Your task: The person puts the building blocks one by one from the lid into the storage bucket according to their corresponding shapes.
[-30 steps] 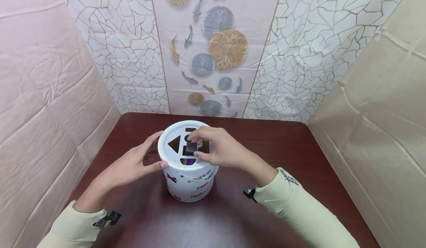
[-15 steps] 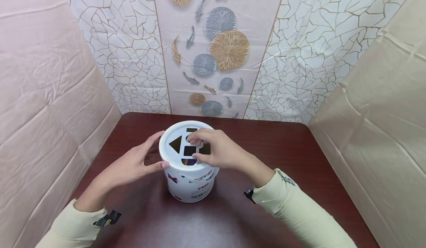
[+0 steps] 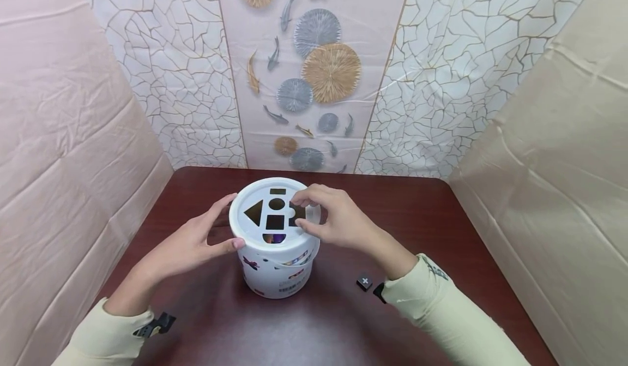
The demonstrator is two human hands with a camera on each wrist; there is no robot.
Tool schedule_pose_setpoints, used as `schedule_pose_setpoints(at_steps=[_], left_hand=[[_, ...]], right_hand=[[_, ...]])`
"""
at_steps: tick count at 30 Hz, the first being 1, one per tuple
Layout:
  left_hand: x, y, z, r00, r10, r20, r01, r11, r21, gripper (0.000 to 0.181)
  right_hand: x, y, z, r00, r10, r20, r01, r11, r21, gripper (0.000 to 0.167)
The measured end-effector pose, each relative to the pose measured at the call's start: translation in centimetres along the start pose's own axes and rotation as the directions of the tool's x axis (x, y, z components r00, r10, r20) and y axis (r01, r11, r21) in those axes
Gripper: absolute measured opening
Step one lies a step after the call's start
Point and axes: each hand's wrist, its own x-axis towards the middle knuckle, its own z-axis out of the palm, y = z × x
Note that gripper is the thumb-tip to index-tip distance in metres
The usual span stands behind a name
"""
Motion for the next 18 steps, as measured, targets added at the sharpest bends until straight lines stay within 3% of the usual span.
schedule_pose_setpoints(at_steps=[6, 18], left_hand=[[0.0, -0.1, 0.0, 1.0, -0.005, 0.004, 0.005, 1.0, 0.009, 0.109], [0.0, -0.2, 0.2, 1.0, 0.009, -0.001, -0.009, 1.0, -0.005, 0.108]], right_hand=[[-1.4, 0.8, -1.0, 0.998, 0.016, -0.058, -0.019, 0.999, -0.037, 0.039], [-5.0, 3.1, -2.3, 0.993, 0.09, -0.075, -0.098, 0.99, -0.105, 0.042]])
